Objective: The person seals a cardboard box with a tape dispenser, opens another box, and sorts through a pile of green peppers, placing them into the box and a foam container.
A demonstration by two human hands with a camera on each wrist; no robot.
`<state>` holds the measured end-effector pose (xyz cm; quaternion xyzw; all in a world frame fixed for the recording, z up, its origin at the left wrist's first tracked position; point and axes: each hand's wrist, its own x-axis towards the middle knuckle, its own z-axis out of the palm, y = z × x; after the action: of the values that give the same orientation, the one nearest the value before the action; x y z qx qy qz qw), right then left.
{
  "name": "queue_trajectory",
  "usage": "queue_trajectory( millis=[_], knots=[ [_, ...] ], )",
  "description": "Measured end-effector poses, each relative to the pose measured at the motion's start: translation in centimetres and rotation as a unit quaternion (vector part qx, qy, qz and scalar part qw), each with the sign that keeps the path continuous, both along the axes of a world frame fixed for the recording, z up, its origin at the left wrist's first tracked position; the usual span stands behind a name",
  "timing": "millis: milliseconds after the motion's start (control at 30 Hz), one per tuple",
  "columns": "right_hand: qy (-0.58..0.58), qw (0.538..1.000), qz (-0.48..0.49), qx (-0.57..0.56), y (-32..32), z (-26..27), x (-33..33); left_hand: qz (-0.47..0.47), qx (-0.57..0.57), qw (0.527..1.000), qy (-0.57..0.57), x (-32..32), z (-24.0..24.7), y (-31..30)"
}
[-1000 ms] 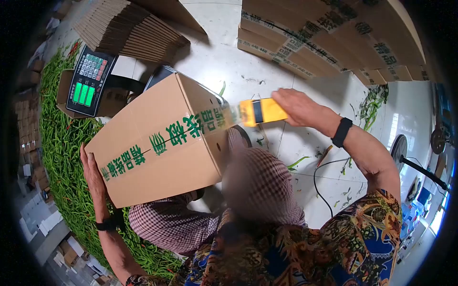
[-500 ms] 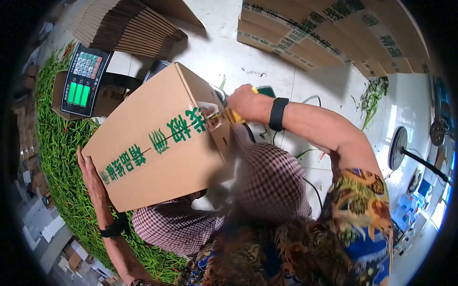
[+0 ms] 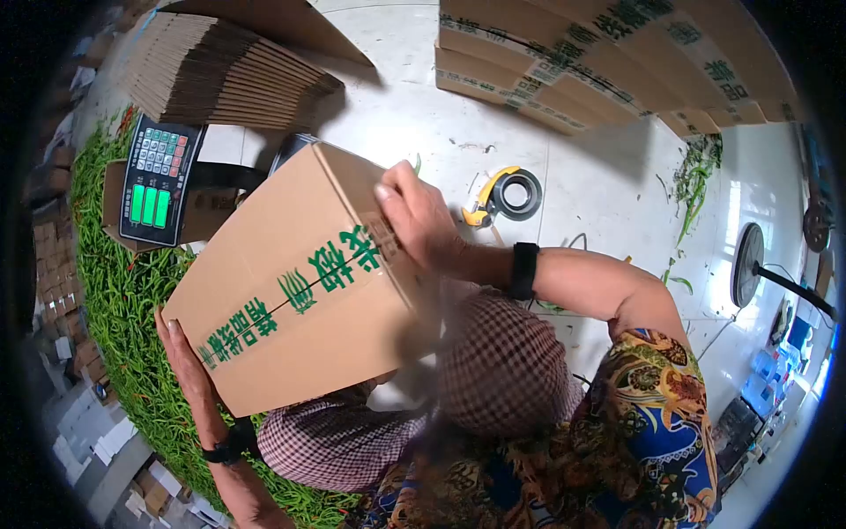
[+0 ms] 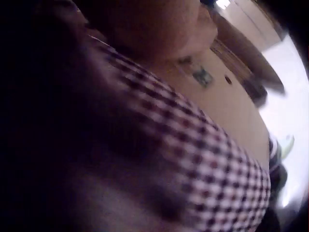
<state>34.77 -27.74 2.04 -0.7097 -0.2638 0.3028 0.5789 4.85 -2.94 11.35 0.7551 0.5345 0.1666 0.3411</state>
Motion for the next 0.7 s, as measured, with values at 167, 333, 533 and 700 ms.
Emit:
queue_trajectory(
  millis=[167, 333, 533, 700],
  knots=[
    [-0.325, 0.935, 0.084, -0.111, -0.7, -12.1, 0.5, -0.011, -0.006, 1.000, 0.009, -0.4, 0.3, -0.1],
    [-0.096, 0.981, 0.070, -0.155, 1.5, -15.2, 1.3, 0.016, -0.068, 0.993, -0.096, -5.7, -2.6, 2.1],
    [0.503, 0.856, 0.095, 0.071, 4.5, -3.1, 4.3, 0.138, -0.265, 0.918, -0.260, -10.4, -0.8, 0.3],
    [0.245, 0.945, 0.167, 0.139, 4.4, 11.2, 9.5, 0.086, -0.202, 0.962, -0.164, -8.7, -1.6, 0.1]
  ],
)
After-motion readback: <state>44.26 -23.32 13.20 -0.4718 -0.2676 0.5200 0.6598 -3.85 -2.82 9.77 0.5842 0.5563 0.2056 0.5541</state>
